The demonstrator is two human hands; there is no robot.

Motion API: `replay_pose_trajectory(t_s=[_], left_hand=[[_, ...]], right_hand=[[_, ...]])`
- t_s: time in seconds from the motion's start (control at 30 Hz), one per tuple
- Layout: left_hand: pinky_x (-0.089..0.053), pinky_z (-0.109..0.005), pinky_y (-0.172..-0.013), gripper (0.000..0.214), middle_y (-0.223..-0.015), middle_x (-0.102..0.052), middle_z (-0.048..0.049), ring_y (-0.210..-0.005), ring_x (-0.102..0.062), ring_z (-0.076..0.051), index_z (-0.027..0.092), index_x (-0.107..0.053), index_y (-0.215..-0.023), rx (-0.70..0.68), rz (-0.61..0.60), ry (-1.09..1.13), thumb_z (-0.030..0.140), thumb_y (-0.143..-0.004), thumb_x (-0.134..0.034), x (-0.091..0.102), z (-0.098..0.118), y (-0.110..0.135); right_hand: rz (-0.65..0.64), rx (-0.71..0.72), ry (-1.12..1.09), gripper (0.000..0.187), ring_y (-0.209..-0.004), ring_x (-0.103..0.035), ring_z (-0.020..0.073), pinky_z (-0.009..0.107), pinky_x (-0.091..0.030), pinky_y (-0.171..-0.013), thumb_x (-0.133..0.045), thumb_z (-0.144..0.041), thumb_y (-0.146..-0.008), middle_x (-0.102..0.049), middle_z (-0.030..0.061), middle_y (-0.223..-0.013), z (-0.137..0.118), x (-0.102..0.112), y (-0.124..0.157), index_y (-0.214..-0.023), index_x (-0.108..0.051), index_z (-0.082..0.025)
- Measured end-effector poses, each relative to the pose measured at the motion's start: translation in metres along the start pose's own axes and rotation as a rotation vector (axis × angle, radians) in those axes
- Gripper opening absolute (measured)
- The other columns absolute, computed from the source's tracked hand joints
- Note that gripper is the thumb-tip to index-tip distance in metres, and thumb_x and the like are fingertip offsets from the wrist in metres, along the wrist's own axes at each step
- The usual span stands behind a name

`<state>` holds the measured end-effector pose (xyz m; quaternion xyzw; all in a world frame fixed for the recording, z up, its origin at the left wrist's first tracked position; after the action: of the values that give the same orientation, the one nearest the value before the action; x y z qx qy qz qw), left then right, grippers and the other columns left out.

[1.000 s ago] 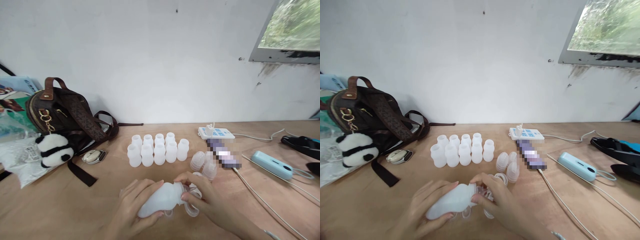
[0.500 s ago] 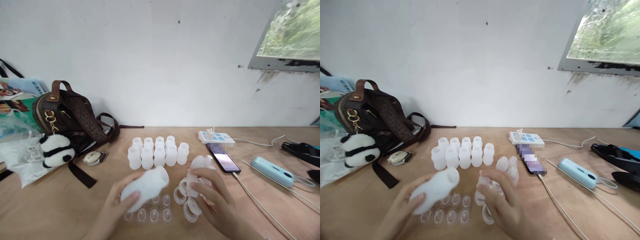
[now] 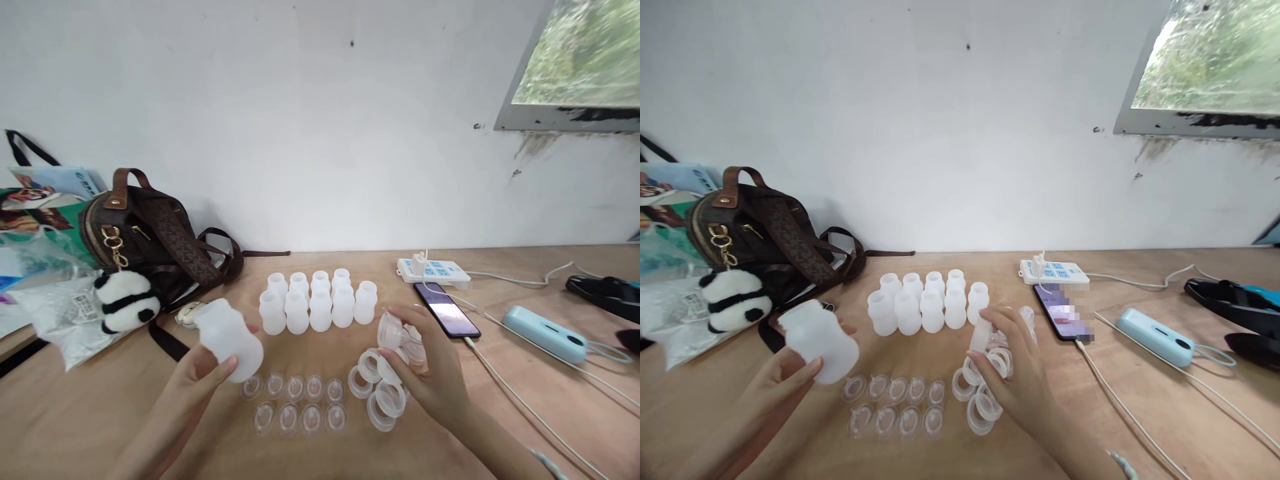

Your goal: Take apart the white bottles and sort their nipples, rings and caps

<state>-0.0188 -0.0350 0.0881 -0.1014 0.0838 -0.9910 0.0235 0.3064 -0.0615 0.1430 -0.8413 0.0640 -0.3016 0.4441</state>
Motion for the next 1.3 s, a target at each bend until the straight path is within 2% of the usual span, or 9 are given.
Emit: replay_pose_trajectory(t_s=[0.07,0.13,0.23,0.37,0.53,0.7,0.87,1.07,1.3], left_hand=[[-0.057,-0.045,-0.093,0.052,-0.115,-0.074,-0.0089,-0.113,-0.066,-0.033,0.024,-0.063,-0.126,-0.085,-0.019,-0.14,0.052,-0.082,-0.069,-0.019,0.022,-0.005],[-0.057,-0.045,-0.092,0.047,-0.119,-0.072,-0.0077,-0.111,-0.066,-0.032,0.025,-0.065,-0.119,-0.269,-0.028,-0.307,0.045,-0.077,-0.075,-0.044,0.05,-0.006],[-0.056,-0.043,-0.087,0.04,-0.114,-0.072,-0.0047,-0.104,-0.067,-0.03,0.029,-0.066,-0.116,-0.548,-0.164,-0.524,0.037,-0.079,-0.074,-0.092,0.076,0.003],[-0.055,-0.038,-0.08,0.04,-0.112,-0.071,-0.0042,-0.097,-0.066,-0.028,0.029,-0.061,-0.123,-0.679,-0.227,-0.627,0.037,-0.085,-0.069,-0.122,0.08,0.007],[-0.052,-0.042,-0.087,0.047,-0.118,-0.068,-0.0053,-0.104,-0.063,-0.027,0.028,-0.056,-0.13,-0.679,-0.268,-0.67,0.038,-0.086,-0.068,-0.132,0.067,-0.002],[-0.048,-0.045,-0.095,0.067,-0.13,-0.061,-0.0079,-0.117,-0.056,-0.031,0.031,-0.042,-0.145,-0.706,-0.208,-0.725,0.051,-0.085,-0.068,-0.123,0.06,-0.005],[-0.043,-0.046,-0.097,0.043,-0.126,-0.061,-0.0073,-0.117,-0.055,-0.03,0.031,-0.046,-0.135,-0.667,-0.049,-0.747,0.042,-0.094,-0.056,-0.086,0.052,-0.006],[-0.04,-0.046,-0.097,0.03,-0.12,-0.064,-0.0059,-0.114,-0.057,-0.029,0.029,-0.052,-0.124,-0.613,0.09,-0.756,0.038,-0.095,-0.05,-0.053,0.044,-0.008],[-0.039,-0.045,-0.095,0.029,-0.121,-0.064,-0.007,-0.114,-0.056,-0.029,0.027,-0.053,-0.124,-0.649,0.114,-0.804,0.033,-0.095,-0.05,-0.044,0.05,-0.006]], right_hand=[[-0.137,-0.081,-0.104,0.057,-0.102,-0.061,0.0238,0.04,-0.054,-0.087,-0.063,-0.023,-0.089,-0.059,0.0089,-0.113,0.003,-0.009,0.001,-0.14,-0.038,-0.026],[-0.357,-0.119,-0.236,0.07,-0.096,-0.063,0.0205,0.036,-0.055,-0.085,-0.065,-0.023,-0.087,-0.06,0.0056,-0.11,-0.002,-0.026,0.007,-0.147,-0.029,-0.029],[-0.564,-0.139,-0.38,0.078,-0.101,-0.062,0.019,0.034,-0.054,-0.089,-0.068,-0.021,-0.083,-0.06,0.0043,-0.116,-0.013,-0.04,0.017,-0.148,-0.026,-0.033],[-0.494,-0.146,-0.363,0.069,-0.11,-0.06,0.022,0.036,-0.051,-0.094,-0.067,-0.018,-0.082,-0.056,0.008,-0.128,-0.012,-0.035,0.015,-0.14,-0.033,-0.029],[-0.488,-0.054,-0.166,0.044,-0.097,-0.064,0.0228,0.033,-0.054,-0.081,-0.066,-0.02,-0.08,-0.063,0.0083,-0.111,-0.014,-0.034,0.009,-0.121,-0.049,-0.022],[-0.442,-0.176,0.035,0.015,-0.072,-0.059,0.0181,0.029,-0.047,-0.062,-0.061,-0.024,-0.083,-0.062,0.0022,-0.084,0.0,-0.018,-0.012,-0.097,-0.055,-0.021],[-0.457,-0.275,0.344,0.013,-0.059,-0.055,0.0168,0.027,-0.036,-0.053,-0.059,-0.03,-0.085,-0.059,-0.0003,-0.07,0.028,-0.003,-0.034,-0.079,-0.05,-0.022],[-0.605,-0.252,0.643,0.013,-0.07,-0.062,0.0227,0.029,-0.034,-0.057,-0.056,-0.032,-0.086,-0.065,0.0053,-0.079,0.055,-0.034,-0.038,-0.085,-0.055,-0.02],[-0.639,-0.135,0.861,0.012,-0.082,-0.063,0.0274,0.032,-0.041,-0.062,-0.056,-0.028,-0.089,-0.068,0.011,-0.084,0.05,-0.056,-0.049,-0.087,-0.059,-0.017]])
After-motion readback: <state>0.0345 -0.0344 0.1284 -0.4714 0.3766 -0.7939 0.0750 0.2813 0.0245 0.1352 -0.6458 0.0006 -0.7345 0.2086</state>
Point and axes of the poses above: each hand's wrist, its own y-axis away from the middle knuckle, its own x-axis out of the back of the hand, z = x × y, the point moved 8 cm from there along -y, towards the middle knuckle
